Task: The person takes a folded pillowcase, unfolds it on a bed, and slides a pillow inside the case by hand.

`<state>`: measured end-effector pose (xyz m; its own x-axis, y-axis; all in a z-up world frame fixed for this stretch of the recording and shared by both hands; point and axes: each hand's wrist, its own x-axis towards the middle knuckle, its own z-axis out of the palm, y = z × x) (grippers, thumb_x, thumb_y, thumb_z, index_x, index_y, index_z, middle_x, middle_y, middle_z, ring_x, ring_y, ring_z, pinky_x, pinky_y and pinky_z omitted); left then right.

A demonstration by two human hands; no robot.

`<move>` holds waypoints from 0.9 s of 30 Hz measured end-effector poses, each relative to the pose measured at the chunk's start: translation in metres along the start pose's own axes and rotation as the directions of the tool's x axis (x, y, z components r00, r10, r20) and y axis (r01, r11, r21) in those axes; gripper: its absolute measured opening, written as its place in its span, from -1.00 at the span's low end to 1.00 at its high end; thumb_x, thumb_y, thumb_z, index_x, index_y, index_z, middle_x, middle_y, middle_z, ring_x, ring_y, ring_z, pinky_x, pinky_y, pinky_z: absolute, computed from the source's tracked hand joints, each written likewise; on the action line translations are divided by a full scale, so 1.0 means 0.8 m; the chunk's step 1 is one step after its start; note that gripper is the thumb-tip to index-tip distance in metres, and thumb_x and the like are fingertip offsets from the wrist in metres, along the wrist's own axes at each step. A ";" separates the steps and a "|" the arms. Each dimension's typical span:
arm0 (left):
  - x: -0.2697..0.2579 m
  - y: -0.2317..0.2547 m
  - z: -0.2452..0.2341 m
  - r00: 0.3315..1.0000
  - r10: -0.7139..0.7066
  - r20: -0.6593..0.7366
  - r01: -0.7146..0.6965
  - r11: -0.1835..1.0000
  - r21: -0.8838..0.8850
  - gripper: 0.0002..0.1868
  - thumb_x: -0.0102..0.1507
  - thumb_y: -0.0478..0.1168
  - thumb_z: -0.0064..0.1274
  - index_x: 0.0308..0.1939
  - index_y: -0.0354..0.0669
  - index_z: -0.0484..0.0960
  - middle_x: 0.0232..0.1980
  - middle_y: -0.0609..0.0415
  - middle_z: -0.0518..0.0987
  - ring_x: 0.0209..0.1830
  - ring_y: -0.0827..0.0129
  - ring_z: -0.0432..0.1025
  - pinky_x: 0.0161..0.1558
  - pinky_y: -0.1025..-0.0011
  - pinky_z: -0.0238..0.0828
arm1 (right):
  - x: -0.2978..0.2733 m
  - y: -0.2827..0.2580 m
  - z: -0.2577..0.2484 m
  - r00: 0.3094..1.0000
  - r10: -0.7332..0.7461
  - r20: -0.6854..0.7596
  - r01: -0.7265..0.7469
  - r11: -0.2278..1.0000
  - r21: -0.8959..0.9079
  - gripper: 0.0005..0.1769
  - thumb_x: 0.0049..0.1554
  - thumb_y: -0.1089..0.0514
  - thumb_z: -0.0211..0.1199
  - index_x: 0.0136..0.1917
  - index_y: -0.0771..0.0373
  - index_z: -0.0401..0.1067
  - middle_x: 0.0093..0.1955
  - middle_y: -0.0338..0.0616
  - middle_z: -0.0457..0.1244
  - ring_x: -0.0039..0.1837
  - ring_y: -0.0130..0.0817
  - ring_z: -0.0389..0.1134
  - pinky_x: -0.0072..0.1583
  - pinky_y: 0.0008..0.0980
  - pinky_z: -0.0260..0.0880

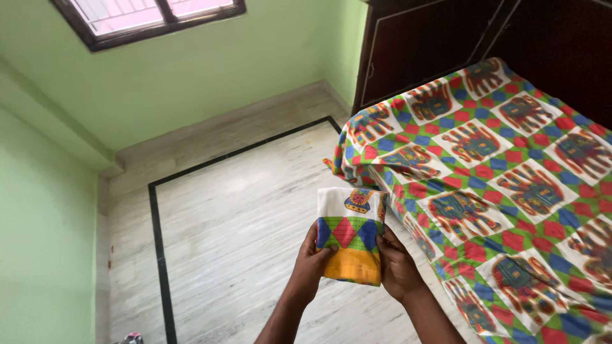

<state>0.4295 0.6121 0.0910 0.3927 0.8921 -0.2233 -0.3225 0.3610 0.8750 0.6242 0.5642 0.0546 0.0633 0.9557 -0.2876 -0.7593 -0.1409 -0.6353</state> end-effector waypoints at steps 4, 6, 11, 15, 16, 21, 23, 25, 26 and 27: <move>0.031 -0.010 0.045 0.999 -0.044 0.016 0.043 0.999 0.033 -0.25 0.24 -0.47 -0.07 0.53 -0.05 0.21 0.31 0.07 0.54 0.23 0.40 0.48 0.26 0.36 0.41 | 0.005 -0.039 -0.033 0.998 -0.049 -0.043 0.048 0.998 -0.028 -0.44 0.26 0.20 -0.04 0.53 0.17 0.21 0.42 -0.25 0.24 0.43 -0.33 0.25 0.39 -0.17 0.25; 0.045 -0.017 0.066 0.998 -0.064 0.021 0.064 0.998 0.029 -0.24 0.23 -0.48 -0.08 0.53 -0.04 0.22 0.30 0.05 0.55 0.22 0.38 0.48 0.25 0.34 0.42 | 0.007 -0.057 -0.051 0.997 -0.035 -0.066 0.035 0.999 -0.003 -0.45 0.26 0.18 -0.05 0.52 0.15 0.21 0.42 -0.24 0.25 0.43 -0.32 0.25 0.39 -0.17 0.23; 0.078 -0.042 0.112 0.994 -0.063 0.093 0.064 0.998 -0.003 -0.25 0.23 -0.50 -0.09 0.53 -0.09 0.23 0.28 0.05 0.55 0.21 0.37 0.47 0.24 0.34 0.41 | 0.011 -0.097 -0.095 0.996 -0.070 -0.055 0.071 0.997 0.026 -0.48 0.27 0.18 -0.02 0.50 0.18 0.23 0.39 -0.21 0.26 0.43 -0.29 0.24 0.38 -0.16 0.23; 0.101 -0.065 0.142 0.990 -0.064 0.125 0.067 0.998 -0.019 -0.23 0.21 -0.53 -0.10 0.52 -0.10 0.23 0.27 0.06 0.56 0.21 0.37 0.47 0.23 0.35 0.42 | 0.006 -0.124 -0.126 0.992 -0.050 -0.118 0.052 0.999 0.009 -0.47 0.25 0.18 -0.02 0.49 0.10 0.23 0.36 -0.27 0.28 0.40 -0.34 0.27 0.34 -0.19 0.27; 0.105 -0.071 0.151 0.989 -0.062 0.132 0.064 0.998 -0.013 -0.23 0.21 -0.53 -0.10 0.52 -0.10 0.23 0.28 0.06 0.56 0.22 0.37 0.47 0.24 0.35 0.42 | 0.006 -0.130 -0.135 0.992 -0.058 -0.112 0.060 0.998 0.008 -0.47 0.26 0.18 -0.01 0.49 0.09 0.23 0.35 -0.27 0.28 0.38 -0.34 0.28 0.32 -0.19 0.28; 0.124 -0.095 0.198 0.984 -0.071 0.162 0.070 0.997 0.011 -0.24 0.21 -0.54 -0.10 0.51 -0.12 0.24 0.27 0.05 0.56 0.22 0.38 0.47 0.24 0.37 0.41 | 0.000 -0.159 -0.182 0.989 -0.119 -0.091 0.119 0.993 -0.005 -0.46 0.27 0.19 0.01 0.52 0.11 0.22 0.33 -0.31 0.28 0.35 -0.40 0.28 0.30 -0.26 0.29; 0.128 -0.107 0.217 0.981 -0.088 0.171 0.087 0.996 0.016 -0.26 0.23 -0.52 -0.10 0.51 -0.11 0.23 0.25 0.04 0.57 0.18 0.36 0.49 0.21 0.35 0.44 | -0.006 -0.172 -0.200 0.981 -0.153 -0.121 0.152 0.988 -0.018 -0.47 0.27 0.19 0.01 0.50 0.09 0.23 0.31 -0.29 0.29 0.33 -0.38 0.29 0.30 -0.24 0.30; 0.133 -0.117 0.236 0.976 -0.108 0.189 0.107 0.994 0.017 -0.27 0.24 -0.52 -0.10 0.51 -0.11 0.23 0.24 0.04 0.57 0.17 0.37 0.50 0.20 0.35 0.44 | -0.011 -0.183 -0.214 0.969 -0.181 -0.166 0.181 0.983 -0.015 -0.48 0.26 0.20 0.03 0.48 0.07 0.23 0.27 -0.26 0.30 0.32 -0.36 0.30 0.29 -0.23 0.31; 0.135 -0.122 0.245 0.972 -0.117 0.202 0.116 0.993 0.013 -0.27 0.24 -0.52 -0.10 0.52 -0.11 0.23 0.24 0.04 0.57 0.17 0.38 0.50 0.20 0.36 0.43 | -0.013 -0.188 -0.222 0.962 -0.192 -0.193 0.194 0.981 -0.008 -0.49 0.25 0.21 0.03 0.46 0.05 0.23 0.25 -0.25 0.30 0.32 -0.35 0.31 0.29 -0.23 0.32; 0.138 -0.127 0.254 0.968 -0.125 0.216 0.126 0.992 0.010 -0.26 0.24 -0.52 -0.10 0.52 -0.11 0.23 0.23 0.04 0.57 0.17 0.40 0.49 0.20 0.37 0.42 | -0.016 -0.193 -0.229 0.954 -0.202 -0.220 0.207 0.978 -0.001 -0.50 0.24 0.21 0.04 0.44 0.04 0.23 0.23 -0.23 0.30 0.31 -0.34 0.32 0.29 -0.23 0.32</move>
<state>0.6809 0.6188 0.0645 0.6067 0.7600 -0.2329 -0.2619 0.4677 0.8442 0.8593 0.5261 0.0247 0.3565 0.8837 -0.3034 -0.7292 0.0602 -0.6816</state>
